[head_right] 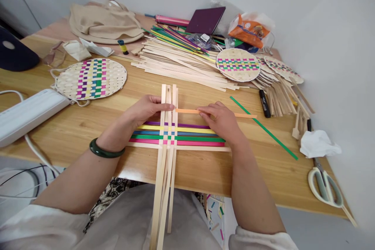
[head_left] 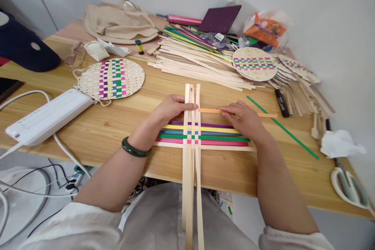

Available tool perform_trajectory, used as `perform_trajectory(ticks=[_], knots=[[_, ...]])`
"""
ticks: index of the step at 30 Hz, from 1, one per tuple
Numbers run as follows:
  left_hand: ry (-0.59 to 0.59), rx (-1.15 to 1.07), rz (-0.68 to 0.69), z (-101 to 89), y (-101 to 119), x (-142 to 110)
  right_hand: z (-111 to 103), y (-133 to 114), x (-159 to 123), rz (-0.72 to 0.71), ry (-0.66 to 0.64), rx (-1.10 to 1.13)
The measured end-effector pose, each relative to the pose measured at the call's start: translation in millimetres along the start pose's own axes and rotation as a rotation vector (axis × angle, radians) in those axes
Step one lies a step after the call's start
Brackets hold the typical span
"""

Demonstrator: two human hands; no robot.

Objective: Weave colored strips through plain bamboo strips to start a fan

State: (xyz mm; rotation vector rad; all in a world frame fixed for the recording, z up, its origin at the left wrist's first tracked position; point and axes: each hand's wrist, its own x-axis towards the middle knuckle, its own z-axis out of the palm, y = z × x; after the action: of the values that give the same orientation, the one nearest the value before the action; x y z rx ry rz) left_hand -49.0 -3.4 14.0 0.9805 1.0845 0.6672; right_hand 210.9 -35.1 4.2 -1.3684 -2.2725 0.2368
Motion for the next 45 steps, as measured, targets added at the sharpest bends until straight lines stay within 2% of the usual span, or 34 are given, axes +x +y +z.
perform_trajectory(ticks=[7,14,27,37,45], knots=[[-0.028,-0.029,-0.006,-2.1,-1,1,3,6,0,0.006,-0.011,-0.007],[-0.108,-0.088,-0.017,-2.6,1,0,1,5,1,0.019,-0.023,0.021],[-0.087,-0.051,-0.016,-7.0,1,1,1,12,1,0.014,-0.051,0.061],[-0.090,-0.108,-0.062,-5.4,3,1,3,14,1,0.016,-0.050,0.110],[-0.078,-0.128,-0.072,-2.3,0,5,-12,3,3,0.003,-0.072,0.185]])
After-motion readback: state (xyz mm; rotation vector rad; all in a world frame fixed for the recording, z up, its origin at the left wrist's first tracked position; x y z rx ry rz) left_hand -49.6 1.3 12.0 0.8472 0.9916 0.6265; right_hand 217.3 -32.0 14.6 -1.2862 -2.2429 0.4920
